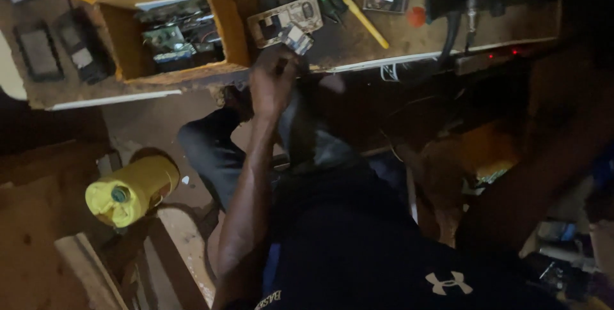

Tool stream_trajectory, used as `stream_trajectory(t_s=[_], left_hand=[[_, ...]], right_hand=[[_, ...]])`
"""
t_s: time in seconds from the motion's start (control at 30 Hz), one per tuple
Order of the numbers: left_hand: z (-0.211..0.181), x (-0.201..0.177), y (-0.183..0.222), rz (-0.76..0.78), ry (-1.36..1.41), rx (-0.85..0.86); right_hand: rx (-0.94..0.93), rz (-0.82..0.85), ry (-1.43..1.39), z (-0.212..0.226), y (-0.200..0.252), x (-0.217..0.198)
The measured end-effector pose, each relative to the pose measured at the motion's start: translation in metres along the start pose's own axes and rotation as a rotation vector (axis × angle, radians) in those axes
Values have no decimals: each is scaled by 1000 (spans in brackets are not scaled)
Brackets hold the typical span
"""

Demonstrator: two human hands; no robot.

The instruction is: Repairing a small electronic device, likely a mobile phone, using a soldering iron and other manual tools on a workbench.

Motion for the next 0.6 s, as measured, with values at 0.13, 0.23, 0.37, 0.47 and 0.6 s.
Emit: stream_trajectory(t_s=[0.13,0.23,0.37,0.47,0.6], left_hand=[[10,3,2,-36,41,-20],[19,1,6,-67,-10,-101],[16,4,7,-31,-14,-50],[10,1,6,-43,-16,12],[30,4,6,-3,-46,-116]], right_hand=[[30,-33,110,-39,87,-20],[37,-60,184,-88,154,-27],[41,-100,278,-145,142,3],[875,-184,1366,-212,102,-40],[192,644,715,-316,238,143]])
Point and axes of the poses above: each hand's wrist, its own y-axis away from the middle knuckle, its own x-axis out of the palm, z = x × y, the point moved 8 cm from there along -y, towards the middle knuckle, and after that the axes turned 13 degrees about -z, right-handed, at the moved point
